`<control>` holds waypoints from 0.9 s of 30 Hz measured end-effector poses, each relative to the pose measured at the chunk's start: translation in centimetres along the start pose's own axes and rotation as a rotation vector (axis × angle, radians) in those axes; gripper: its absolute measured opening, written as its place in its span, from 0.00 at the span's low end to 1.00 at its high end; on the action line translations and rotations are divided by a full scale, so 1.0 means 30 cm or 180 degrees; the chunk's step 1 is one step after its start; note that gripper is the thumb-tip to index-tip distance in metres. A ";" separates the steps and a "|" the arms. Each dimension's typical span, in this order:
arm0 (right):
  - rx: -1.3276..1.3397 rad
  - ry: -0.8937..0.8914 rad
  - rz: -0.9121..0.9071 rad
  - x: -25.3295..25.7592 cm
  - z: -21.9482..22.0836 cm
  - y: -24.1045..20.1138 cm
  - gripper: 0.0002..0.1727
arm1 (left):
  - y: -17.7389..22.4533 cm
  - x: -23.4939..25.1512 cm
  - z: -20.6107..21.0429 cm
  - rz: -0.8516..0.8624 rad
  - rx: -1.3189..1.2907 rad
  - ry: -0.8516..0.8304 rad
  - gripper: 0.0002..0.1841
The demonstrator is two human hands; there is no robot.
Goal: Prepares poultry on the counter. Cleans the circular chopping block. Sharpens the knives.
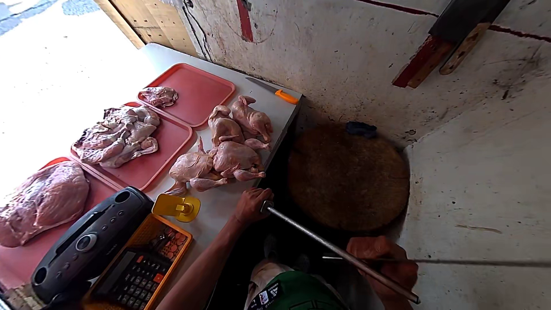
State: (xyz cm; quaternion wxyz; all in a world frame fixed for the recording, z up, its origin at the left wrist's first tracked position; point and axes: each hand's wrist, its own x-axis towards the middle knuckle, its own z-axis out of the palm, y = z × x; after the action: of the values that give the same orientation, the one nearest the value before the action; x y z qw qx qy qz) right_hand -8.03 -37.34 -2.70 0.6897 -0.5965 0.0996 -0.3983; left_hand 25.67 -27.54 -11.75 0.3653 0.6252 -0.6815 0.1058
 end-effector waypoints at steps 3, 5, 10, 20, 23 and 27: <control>-0.0096 0.0349 0.0690 -0.108 0.012 0.098 0.20 | 0.004 0.018 0.005 0.0030 -0.0029 0.0069 0.14; -0.0710 0.0270 0.1203 -0.138 -0.018 0.125 0.23 | 0.011 0.020 0.006 0.0088 -0.0045 0.0099 0.13; 0.0008 -0.0077 -0.0257 -0.034 -0.002 0.017 0.26 | 0.024 0.004 0.012 0.0058 0.0017 0.0081 0.13; 0.0266 0.0663 0.0489 0.004 -0.071 -0.027 0.30 | 0.027 -0.005 0.025 -0.0073 0.0194 0.0123 0.13; 0.0528 0.0063 0.0027 -0.038 -0.042 0.021 0.26 | 0.040 0.029 0.023 -0.0013 0.0191 0.0130 0.13; -0.0720 0.0225 0.1284 -0.136 -0.073 0.103 0.29 | 0.056 0.038 0.024 0.0085 0.0128 0.0221 0.14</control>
State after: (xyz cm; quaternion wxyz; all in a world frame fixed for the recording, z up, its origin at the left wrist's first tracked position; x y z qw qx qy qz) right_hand -10.75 -36.33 -7.45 0.6801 -0.6237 0.2849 -0.2593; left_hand 23.90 -28.53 -11.01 0.3748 0.6193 -0.6743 0.1460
